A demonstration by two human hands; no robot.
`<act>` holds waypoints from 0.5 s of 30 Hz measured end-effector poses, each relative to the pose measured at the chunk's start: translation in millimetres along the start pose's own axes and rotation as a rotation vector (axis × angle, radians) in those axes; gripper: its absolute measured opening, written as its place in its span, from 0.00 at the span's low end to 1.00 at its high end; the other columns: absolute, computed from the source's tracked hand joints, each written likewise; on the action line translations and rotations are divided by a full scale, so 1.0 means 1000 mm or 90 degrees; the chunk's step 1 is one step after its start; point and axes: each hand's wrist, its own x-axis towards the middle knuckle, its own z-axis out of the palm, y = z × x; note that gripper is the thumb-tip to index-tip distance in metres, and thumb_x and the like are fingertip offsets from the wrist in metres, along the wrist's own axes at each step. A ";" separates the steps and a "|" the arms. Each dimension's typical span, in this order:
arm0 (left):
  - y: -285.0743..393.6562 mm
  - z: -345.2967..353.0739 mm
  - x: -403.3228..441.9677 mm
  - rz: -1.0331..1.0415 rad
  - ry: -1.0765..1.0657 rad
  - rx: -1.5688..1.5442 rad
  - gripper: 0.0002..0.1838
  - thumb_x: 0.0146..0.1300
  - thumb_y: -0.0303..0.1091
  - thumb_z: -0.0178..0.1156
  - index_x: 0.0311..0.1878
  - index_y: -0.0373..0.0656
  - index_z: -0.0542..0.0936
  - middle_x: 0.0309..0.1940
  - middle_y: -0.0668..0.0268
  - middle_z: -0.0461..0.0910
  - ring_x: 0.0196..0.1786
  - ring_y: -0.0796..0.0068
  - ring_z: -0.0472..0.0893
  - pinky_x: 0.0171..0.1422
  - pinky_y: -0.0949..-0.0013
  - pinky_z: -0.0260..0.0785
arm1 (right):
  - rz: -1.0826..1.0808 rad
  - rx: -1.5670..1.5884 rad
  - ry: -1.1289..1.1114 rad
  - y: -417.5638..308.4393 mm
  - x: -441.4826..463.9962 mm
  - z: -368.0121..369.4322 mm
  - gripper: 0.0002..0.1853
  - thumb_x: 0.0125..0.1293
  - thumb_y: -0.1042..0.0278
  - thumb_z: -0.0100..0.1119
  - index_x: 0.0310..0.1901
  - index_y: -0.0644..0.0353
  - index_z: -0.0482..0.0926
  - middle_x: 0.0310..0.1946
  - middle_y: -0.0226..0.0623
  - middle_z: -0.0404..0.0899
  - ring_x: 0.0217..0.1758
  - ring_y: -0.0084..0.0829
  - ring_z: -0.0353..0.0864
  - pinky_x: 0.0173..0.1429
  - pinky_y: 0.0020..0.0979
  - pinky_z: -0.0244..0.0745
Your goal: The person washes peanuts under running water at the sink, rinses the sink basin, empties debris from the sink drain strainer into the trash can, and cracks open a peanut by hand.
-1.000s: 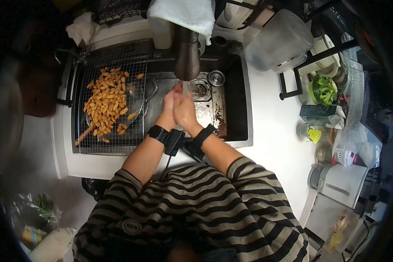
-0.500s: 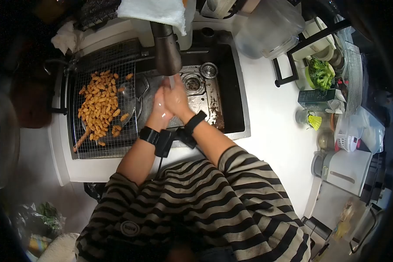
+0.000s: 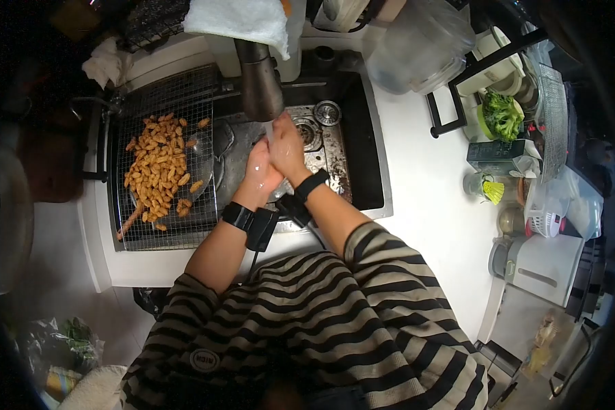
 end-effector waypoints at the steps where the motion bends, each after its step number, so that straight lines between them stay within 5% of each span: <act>1: 0.005 -0.029 0.008 -0.026 -0.126 -0.051 0.18 0.68 0.41 0.38 0.53 0.45 0.70 0.51 0.68 0.72 0.53 0.73 0.70 0.59 0.71 0.61 | -0.019 -0.016 0.017 -0.011 -0.010 0.008 0.19 0.62 0.69 0.39 0.52 0.70 0.68 0.52 0.61 0.66 0.57 0.55 0.65 0.58 0.39 0.62; 2: 0.008 -0.044 0.014 -0.052 -0.253 -0.102 0.17 0.68 0.41 0.38 0.52 0.45 0.71 0.50 0.68 0.73 0.51 0.73 0.71 0.58 0.71 0.62 | -0.037 -0.034 0.034 -0.017 -0.021 0.012 0.19 0.62 0.69 0.39 0.52 0.71 0.68 0.53 0.62 0.65 0.58 0.56 0.63 0.59 0.39 0.61; 3: 0.011 0.001 -0.008 0.049 0.152 0.045 0.15 0.68 0.40 0.39 0.47 0.46 0.73 0.45 0.69 0.75 0.45 0.74 0.73 0.54 0.71 0.65 | -0.039 -0.136 -0.107 -0.019 -0.033 0.010 0.20 0.62 0.68 0.39 0.53 0.71 0.66 0.57 0.64 0.60 0.63 0.59 0.55 0.65 0.42 0.52; 5: 0.014 0.007 -0.003 0.032 0.152 0.000 0.16 0.68 0.40 0.39 0.48 0.45 0.73 0.46 0.68 0.75 0.47 0.74 0.73 0.55 0.71 0.64 | -0.076 -0.192 -0.027 -0.007 -0.032 0.020 0.18 0.64 0.64 0.40 0.46 0.70 0.71 0.47 0.61 0.68 0.53 0.58 0.65 0.58 0.43 0.59; 7: 0.014 -0.001 0.001 0.001 0.117 0.027 0.16 0.68 0.41 0.39 0.49 0.44 0.72 0.47 0.67 0.74 0.48 0.73 0.73 0.55 0.70 0.65 | -0.184 -0.105 0.020 -0.008 -0.020 0.019 0.20 0.60 0.70 0.43 0.53 0.70 0.65 0.59 0.64 0.56 0.65 0.61 0.50 0.68 0.43 0.47; 11: 0.004 0.013 0.001 -0.005 0.161 -0.008 0.17 0.67 0.40 0.41 0.51 0.41 0.70 0.48 0.62 0.73 0.51 0.67 0.72 0.57 0.67 0.63 | 0.017 -0.008 -0.033 -0.023 0.000 -0.002 0.21 0.61 0.69 0.42 0.55 0.71 0.65 0.59 0.65 0.56 0.63 0.61 0.52 0.67 0.41 0.49; 14: 0.006 -0.043 0.011 -0.004 -0.011 -0.009 0.18 0.67 0.46 0.43 0.49 0.44 0.72 0.46 0.66 0.74 0.48 0.72 0.73 0.55 0.71 0.64 | -0.185 -0.080 0.030 0.006 -0.023 0.021 0.20 0.62 0.68 0.42 0.53 0.71 0.66 0.58 0.66 0.57 0.64 0.60 0.51 0.67 0.42 0.48; 15: 0.012 -0.015 0.006 -0.005 0.042 -0.060 0.18 0.67 0.46 0.42 0.49 0.44 0.72 0.46 0.66 0.74 0.48 0.72 0.73 0.55 0.71 0.64 | -0.233 -0.118 0.033 -0.012 -0.037 0.020 0.21 0.63 0.67 0.42 0.54 0.73 0.66 0.58 0.65 0.57 0.65 0.60 0.50 0.68 0.43 0.47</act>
